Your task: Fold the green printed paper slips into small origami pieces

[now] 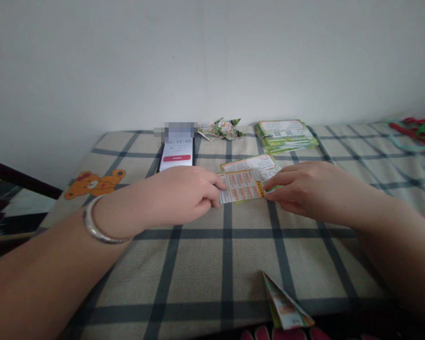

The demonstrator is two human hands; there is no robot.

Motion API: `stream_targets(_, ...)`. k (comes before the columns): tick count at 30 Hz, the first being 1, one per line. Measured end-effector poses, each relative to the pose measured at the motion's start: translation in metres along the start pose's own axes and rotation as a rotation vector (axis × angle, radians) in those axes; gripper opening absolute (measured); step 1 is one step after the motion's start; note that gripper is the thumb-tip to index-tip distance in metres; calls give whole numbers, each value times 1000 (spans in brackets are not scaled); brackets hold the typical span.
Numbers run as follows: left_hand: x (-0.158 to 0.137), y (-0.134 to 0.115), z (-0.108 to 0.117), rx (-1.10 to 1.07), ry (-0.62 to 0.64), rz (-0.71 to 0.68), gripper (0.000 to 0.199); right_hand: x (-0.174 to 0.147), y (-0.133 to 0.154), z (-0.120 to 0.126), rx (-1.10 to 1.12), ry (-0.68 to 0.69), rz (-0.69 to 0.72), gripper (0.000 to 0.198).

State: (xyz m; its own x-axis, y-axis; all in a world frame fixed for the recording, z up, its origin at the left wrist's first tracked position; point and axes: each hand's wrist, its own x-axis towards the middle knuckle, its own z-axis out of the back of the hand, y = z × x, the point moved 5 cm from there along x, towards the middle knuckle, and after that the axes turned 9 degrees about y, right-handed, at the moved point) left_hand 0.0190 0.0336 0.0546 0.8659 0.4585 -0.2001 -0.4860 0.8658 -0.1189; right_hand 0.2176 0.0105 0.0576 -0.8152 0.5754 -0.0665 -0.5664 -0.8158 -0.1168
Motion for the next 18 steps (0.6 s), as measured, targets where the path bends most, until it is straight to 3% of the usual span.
stream_targets(4, 2, -4, 0, 44, -50, 17, 24, 2, -1, -3, 66, 63, -35, 18)
stream_targets(8, 5, -5, -6, 181, -99, 93, 16, 5, -4, -4, 86, 49, -70, 15)
stream_targets(18, 5, -10, -13, 352, -245, 87, 13, 18, -2, -7, 21, -33, -110, 18)
